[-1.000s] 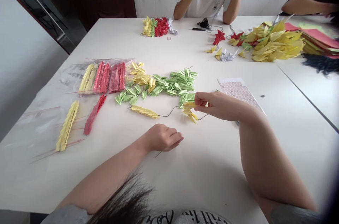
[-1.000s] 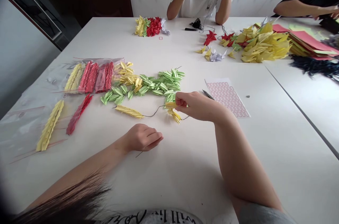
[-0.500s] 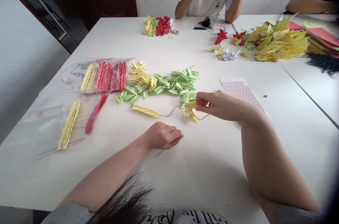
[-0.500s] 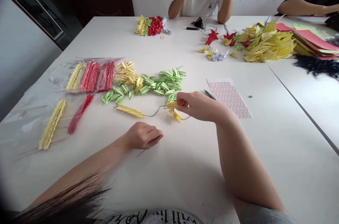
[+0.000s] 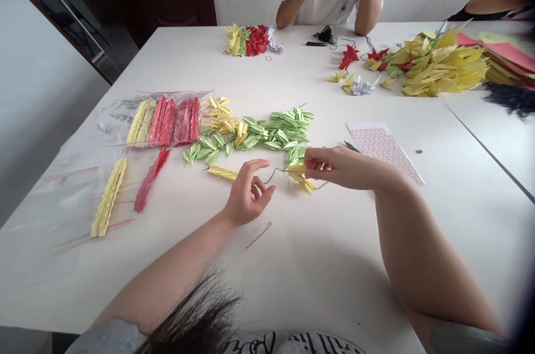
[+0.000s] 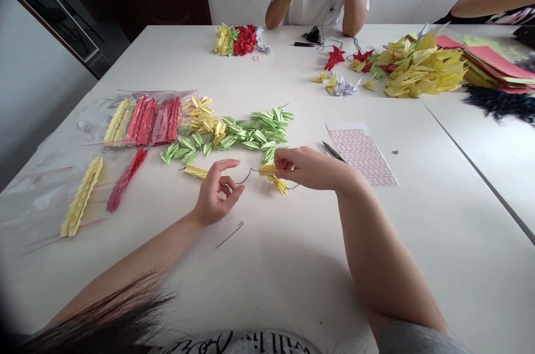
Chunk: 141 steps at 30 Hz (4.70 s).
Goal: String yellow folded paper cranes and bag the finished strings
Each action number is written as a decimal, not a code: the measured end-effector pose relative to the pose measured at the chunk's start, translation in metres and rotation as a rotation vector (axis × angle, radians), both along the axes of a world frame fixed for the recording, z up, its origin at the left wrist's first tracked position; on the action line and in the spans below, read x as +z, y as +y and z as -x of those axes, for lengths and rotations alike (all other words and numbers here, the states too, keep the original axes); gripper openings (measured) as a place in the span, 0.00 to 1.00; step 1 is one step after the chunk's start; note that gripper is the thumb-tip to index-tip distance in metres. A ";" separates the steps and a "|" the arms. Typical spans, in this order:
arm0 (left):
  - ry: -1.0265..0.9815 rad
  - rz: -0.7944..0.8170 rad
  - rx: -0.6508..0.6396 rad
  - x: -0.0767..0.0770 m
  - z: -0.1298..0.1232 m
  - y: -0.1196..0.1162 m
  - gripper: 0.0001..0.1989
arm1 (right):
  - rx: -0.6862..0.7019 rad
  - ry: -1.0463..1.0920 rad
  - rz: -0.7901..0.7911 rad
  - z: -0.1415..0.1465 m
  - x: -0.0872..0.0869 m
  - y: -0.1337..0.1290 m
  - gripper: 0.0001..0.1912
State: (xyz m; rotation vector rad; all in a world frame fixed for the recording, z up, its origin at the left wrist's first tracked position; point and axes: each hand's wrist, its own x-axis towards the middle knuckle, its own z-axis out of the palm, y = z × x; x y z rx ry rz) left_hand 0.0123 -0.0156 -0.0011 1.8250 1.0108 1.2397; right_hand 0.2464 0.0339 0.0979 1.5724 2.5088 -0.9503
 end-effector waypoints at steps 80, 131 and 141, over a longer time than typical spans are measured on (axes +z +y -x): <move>-0.427 0.699 0.032 0.001 0.008 0.022 0.21 | -0.580 1.181 0.172 0.077 -0.102 -0.033 0.20; -0.264 0.646 -0.058 0.007 0.010 0.016 0.17 | -0.351 1.051 0.270 0.061 -0.096 -0.028 0.19; -0.168 0.540 0.001 0.007 0.004 0.010 0.18 | -0.406 0.894 0.075 0.064 -0.101 -0.035 0.12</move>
